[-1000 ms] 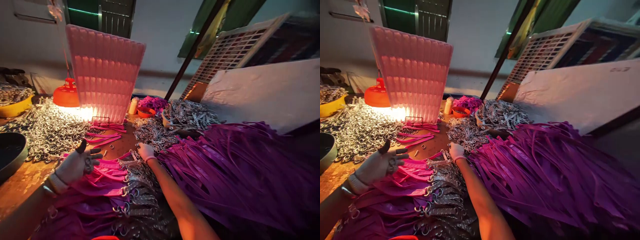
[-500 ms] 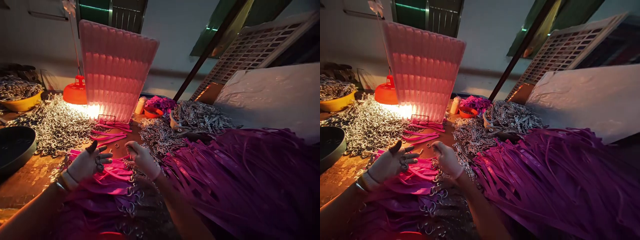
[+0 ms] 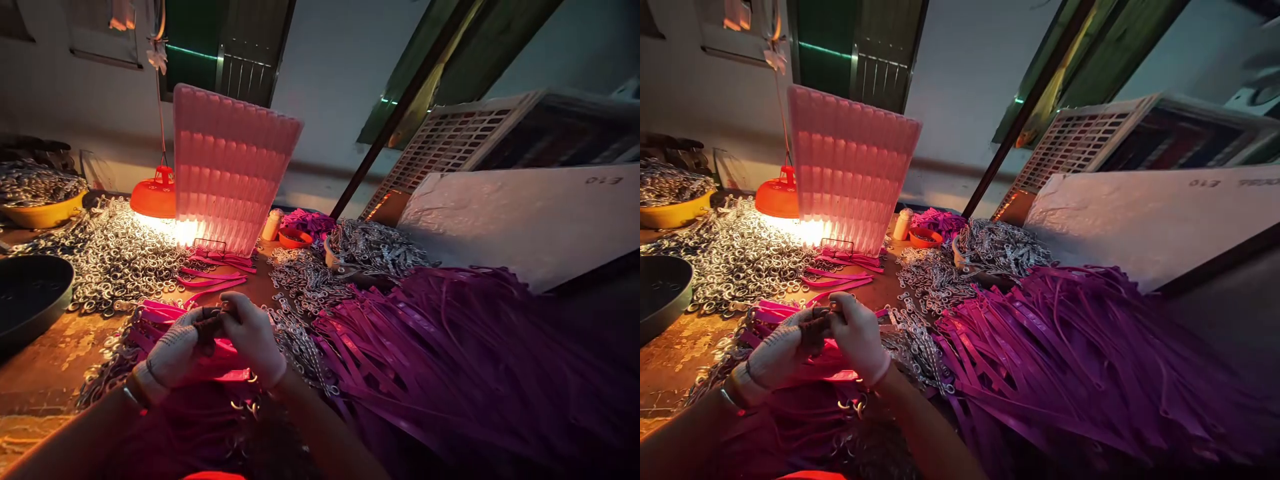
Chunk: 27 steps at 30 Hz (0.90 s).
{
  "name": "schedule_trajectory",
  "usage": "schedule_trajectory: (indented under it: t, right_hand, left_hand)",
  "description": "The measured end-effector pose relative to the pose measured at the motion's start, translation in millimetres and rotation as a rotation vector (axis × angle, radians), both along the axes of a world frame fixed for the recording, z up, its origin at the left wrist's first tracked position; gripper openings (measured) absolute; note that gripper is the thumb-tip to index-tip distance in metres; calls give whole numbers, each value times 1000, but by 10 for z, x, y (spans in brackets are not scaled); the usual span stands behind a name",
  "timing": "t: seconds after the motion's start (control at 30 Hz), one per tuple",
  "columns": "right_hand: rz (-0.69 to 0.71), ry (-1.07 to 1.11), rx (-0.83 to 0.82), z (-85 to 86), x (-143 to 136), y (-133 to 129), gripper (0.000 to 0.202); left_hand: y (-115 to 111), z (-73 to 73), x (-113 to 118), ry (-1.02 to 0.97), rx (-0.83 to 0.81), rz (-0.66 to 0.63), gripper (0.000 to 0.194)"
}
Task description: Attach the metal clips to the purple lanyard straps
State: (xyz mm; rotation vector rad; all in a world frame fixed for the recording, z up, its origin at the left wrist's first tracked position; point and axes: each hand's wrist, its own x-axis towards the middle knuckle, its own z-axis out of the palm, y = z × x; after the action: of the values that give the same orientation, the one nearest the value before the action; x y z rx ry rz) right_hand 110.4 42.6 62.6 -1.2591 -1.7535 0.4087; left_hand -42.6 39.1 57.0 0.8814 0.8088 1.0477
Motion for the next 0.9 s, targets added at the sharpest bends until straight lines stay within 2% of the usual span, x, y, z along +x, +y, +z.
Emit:
schedule_trajectory:
  t: [0.07, 0.13, 0.27, 0.33, 0.4, 0.53, 0.6, 0.7, 0.77, 0.83, 0.9]
  right_hand:
    - [-23, 44, -14, 2, 11, -42, 26]
    - [17, 81, -33, -12, 36, -75, 20]
    - [150, 71, 4, -78, 154, -86, 31]
    - [206, -39, 57, -95, 208, -83, 40]
    - [248, -202, 80, -84, 233, -97, 41]
    - [208, -551, 113, -29, 256, -182, 22]
    - [144, -658, 151, -23, 299, -230, 14]
    - [90, -693, 170, -47, 386, -274, 16]
    - [76, -680, 146, -64, 422, -283, 18]
    - [55, -651, 121, -74, 424, -289, 20]
    - [9, -600, 136, -85, 394, -294, 24]
  left_hand:
    - [-56, -100, -22, 9, 31, 24, 34]
    - [-86, -180, -55, -6, 14, 45, 33]
    - [-102, -185, -128, -149, -150, 50, 28]
    - [-95, -123, -139, -148, -262, 13, 21]
    - [-81, -58, -120, -106, -355, -30, 15]
    - [-79, 6, -24, 20, -492, -62, 11]
    - [-115, 15, 26, 87, -362, -82, 11]
    - [-182, 30, 77, 269, 24, -116, 14]
    - [-203, 39, 99, 362, 181, -128, 11]
    - [-198, 44, 123, 326, 205, -129, 16]
    - [-172, 47, 168, 195, 132, -118, 20]
